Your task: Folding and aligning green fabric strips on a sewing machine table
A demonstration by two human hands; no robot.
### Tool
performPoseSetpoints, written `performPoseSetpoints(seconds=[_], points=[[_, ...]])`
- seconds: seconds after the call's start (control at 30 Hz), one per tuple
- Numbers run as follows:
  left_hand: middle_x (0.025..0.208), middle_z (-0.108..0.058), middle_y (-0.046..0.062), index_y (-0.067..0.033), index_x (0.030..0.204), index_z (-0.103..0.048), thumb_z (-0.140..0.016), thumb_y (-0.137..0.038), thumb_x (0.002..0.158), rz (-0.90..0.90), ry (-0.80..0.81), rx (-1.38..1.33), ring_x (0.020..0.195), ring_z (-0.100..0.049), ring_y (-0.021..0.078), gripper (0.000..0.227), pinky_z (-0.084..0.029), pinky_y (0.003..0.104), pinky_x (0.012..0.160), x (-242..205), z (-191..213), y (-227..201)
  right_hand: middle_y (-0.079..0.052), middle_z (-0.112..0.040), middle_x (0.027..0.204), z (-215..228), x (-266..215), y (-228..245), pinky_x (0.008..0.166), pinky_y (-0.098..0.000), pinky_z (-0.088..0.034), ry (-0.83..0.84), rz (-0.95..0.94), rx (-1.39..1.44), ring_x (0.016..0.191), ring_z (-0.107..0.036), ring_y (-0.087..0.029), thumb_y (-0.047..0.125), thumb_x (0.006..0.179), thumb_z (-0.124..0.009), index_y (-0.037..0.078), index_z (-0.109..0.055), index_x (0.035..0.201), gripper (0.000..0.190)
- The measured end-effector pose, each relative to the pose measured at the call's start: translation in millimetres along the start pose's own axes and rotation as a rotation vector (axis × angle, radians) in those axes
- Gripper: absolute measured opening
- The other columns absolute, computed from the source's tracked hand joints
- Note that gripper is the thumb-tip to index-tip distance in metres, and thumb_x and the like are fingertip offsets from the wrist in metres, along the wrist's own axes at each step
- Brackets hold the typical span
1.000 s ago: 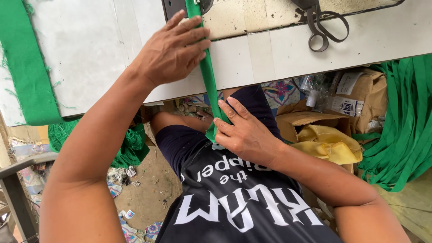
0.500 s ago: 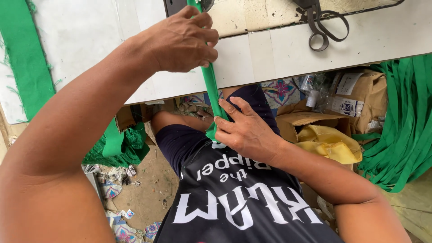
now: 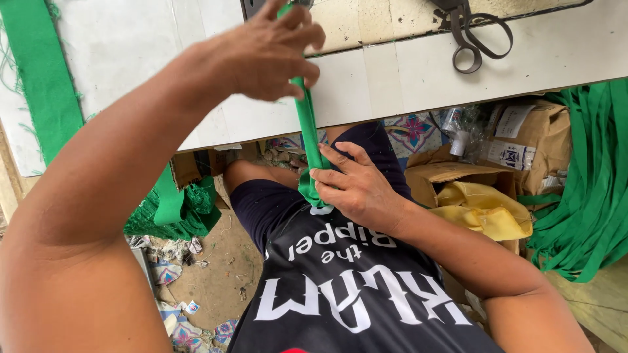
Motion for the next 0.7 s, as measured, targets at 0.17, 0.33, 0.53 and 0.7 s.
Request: performPoseSetpoints(seconds=[0.17, 0.33, 0.53, 0.7], points=[[0.138, -0.057, 0.002, -0.0353, 0.105, -0.078, -0.077, -0.039, 0.085, 0.061, -0.048, 0.29, 0.132, -0.038, 0.0299, 0.02, -0.038, 0.043, 0.098, 0.4, 4.9, 16.7, -0.007, -0.074, 0.108, -1.7, -3.2, -3.6, 0.105, -0.053, -0.041, -0.1, 0.008, 0.091, 0.117, -0.068, -0.043, -0.001, 0.099, -0.068, 0.004, -0.069, 0.089, 0.012], [0.107, -0.065, 0.001, -0.0158, 0.107, -0.076, -0.087, -0.043, 0.087, 0.02, -0.593, 0.271, 0.107, -0.054, 0.0203, 0.036, -0.047, 0.033, 0.087, -22.4, 21.2, 8.5, -0.011, -0.073, 0.112, -3.5, -10.7, -7.4, 0.109, -0.0577, -0.039, -0.152, -0.013, 0.188, 0.118, -0.067, -0.046, -0.001, 0.099, -0.069, 0.001, -0.067, 0.094, 0.005], [0.126, -0.071, 0.028, 0.004, 0.116, -0.074, -0.058, -0.037, 0.114, 0.16, -0.818, -0.058, 0.124, -0.062, 0.0411, 0.044, -0.05, 0.05, 0.109, -45.8, -10.0, 10.7, -0.012, -0.072, 0.117, -13.9, -15.0, -11.1, 0.111, -0.0561, -0.043, -0.144, -0.026, 0.245, 0.121, -0.066, -0.046, 0.001, 0.1, -0.068, 0.0, -0.069, 0.099, 0.001], [0.149, -0.054, 0.029, 0.0077, 0.135, -0.068, -0.057, -0.046, 0.11, 0.158, -0.767, -0.181, 0.144, -0.044, 0.042, 0.061, -0.034, 0.055, 0.122, -52.8, -29.0, -20.3, -0.014, -0.071, 0.118, -20.7, -18.7, -12.5, 0.112, -0.0553, -0.045, -0.101, -0.03, 0.226, 0.122, -0.065, -0.047, -0.001, 0.1, -0.065, -0.002, -0.071, 0.099, 0.006]])
Point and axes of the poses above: each hand's wrist, its own x-axis towards the middle knuckle, its own z-axis out of the back of the hand, y = z × x, the point moved 9 cm from there along x, towards the middle knuckle
